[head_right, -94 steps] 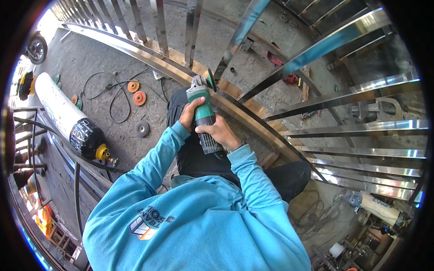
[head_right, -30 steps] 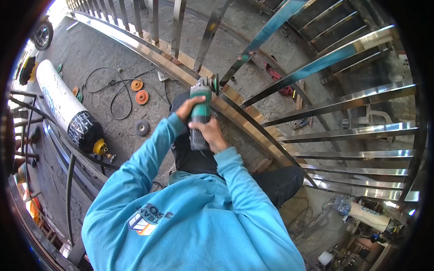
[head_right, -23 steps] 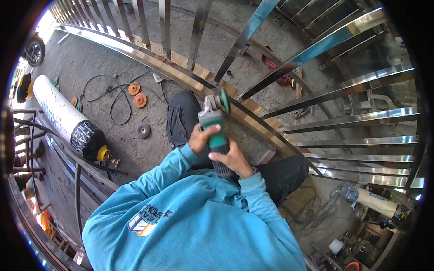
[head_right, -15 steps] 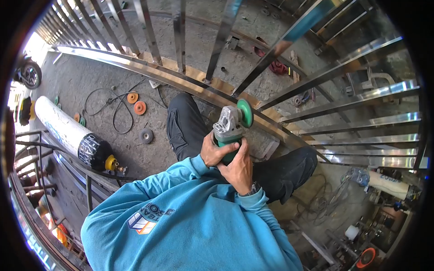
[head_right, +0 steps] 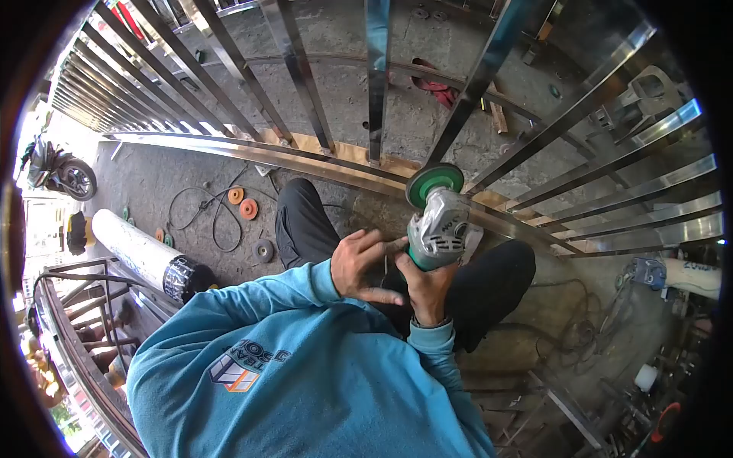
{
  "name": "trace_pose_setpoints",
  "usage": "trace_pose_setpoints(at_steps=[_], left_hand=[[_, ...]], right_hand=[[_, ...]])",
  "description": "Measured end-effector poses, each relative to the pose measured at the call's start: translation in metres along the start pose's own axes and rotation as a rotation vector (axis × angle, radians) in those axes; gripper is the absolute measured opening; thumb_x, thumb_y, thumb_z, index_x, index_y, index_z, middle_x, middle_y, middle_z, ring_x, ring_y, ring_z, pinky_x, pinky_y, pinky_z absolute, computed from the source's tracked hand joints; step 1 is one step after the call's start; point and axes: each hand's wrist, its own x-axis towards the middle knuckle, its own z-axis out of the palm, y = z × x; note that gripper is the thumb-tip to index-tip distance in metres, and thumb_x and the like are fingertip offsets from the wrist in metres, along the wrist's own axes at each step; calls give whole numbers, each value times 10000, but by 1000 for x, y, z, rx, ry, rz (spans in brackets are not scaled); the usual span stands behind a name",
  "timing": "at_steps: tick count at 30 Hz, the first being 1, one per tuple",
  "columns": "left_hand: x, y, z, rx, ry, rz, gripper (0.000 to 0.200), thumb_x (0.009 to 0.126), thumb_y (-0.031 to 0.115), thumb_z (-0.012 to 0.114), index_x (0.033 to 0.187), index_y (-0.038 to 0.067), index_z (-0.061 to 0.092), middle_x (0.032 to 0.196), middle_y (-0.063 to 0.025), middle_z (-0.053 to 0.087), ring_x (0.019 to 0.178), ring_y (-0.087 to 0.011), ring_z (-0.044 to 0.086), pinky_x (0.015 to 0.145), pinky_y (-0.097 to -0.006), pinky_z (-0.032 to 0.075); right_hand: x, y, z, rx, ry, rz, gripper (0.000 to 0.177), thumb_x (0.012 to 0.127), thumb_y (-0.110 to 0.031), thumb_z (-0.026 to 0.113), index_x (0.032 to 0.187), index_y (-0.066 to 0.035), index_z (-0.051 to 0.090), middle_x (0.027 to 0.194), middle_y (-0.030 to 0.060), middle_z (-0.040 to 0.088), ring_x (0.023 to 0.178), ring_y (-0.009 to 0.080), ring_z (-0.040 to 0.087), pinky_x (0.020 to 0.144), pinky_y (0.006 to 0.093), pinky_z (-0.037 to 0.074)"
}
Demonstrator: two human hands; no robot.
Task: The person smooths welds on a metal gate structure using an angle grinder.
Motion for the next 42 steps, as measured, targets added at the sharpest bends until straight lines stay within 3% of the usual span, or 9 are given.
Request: trace_pose_setpoints(at_steps=[4, 15, 19, 22, 24, 29, 37, 41, 42], left_hand=[[-22, 2, 21, 139, -191, 99, 1196, 635, 730, 787, 1490, -20, 420, 833, -69, 540, 671, -224, 530, 627, -362, 421], [-37, 26, 56, 456, -325, 33, 1232, 550, 712, 831, 1477, -5, 451, 901, -79, 591, 734, -224, 590, 680, -364, 427], [-44, 42, 62, 627, -138, -33, 833, 690, 418, 744, 1413, 43, 569, 944, -61, 644, 763, -204, 614, 714, -345, 444], [-46, 49, 63, 837, -138, 20, 738, 738, 399, 742, 1376, 52, 610, 1004, -66, 664, 777, -200, 622, 737, -334, 459], [-41, 60, 64, 751, -58, -3, 764, 808, 385, 678, 1485, 76, 503, 1074, -70, 651, 762, -189, 604, 730, -332, 450], [-55, 75, 69, 795, -122, -87, 723, 821, 450, 712, 1414, 59, 580, 1083, -101, 661, 774, -204, 623, 699, -345, 485], [-70, 38, 28, 541, -237, -103, 831, 840, 553, 706, 1473, 58, 494, 1137, -147, 636, 893, -265, 659, 725, -371, 494], [-102, -15, -14, 190, 230, -361, 675, 857, 550, 664, 1324, 71, 575, 1042, -121, 632, 858, -271, 636, 723, -366, 504], [-115, -41, -25, -316, 666, -848, 619, 876, 528, 622, 1284, 64, 579, 1012, -108, 620, 835, -266, 621, 722, -369, 507]], right_hand=[[-2, 15, -31, 142, -115, 67, 364, 720, -1, 680, 1079, 11, 623, 974, 72, 674, 842, 151, 649, 779, 301, 524], [53, 17, -62, 446, -450, 325, 242, 793, -60, 694, 1017, 0, 623, 893, 79, 671, 798, 175, 655, 727, 307, 525], [86, 28, -53, 481, -788, 334, 228, 852, -202, 675, 966, -9, 636, 867, 98, 675, 767, 184, 663, 699, 316, 538], [94, 37, -45, 553, -910, 459, 304, 861, -281, 654, 1028, -36, 587, 861, 124, 662, 759, 222, 671, 678, 345, 553], [95, 40, -43, 569, -947, 520, 377, 859, -318, 647, 1111, -62, 534, 858, 139, 645, 761, 253, 673, 665, 367, 565], [99, 63, -39, 699, -993, 789, 361, 843, -302, 632, 1066, -34, 542, 825, 154, 658, 736, 277, 677, 728, 390, 573], [100, 67, -13, 825, -1001, 852, 386, 806, -268, 643, 1098, -43, 529, 871, 171, 628, 818, 312, 665, 792, 443, 562], [90, 69, 18, 813, -1068, 784, 434, 778, -245, 660, 1130, -40, 511, 877, 178, 619, 824, 327, 655, 793, 457, 561], [88, 68, 29, 820, -1072, 758, 434, 778, -245, 660, 1130, -40, 511, 877, 178, 619, 824, 327, 655, 793, 457, 561]])
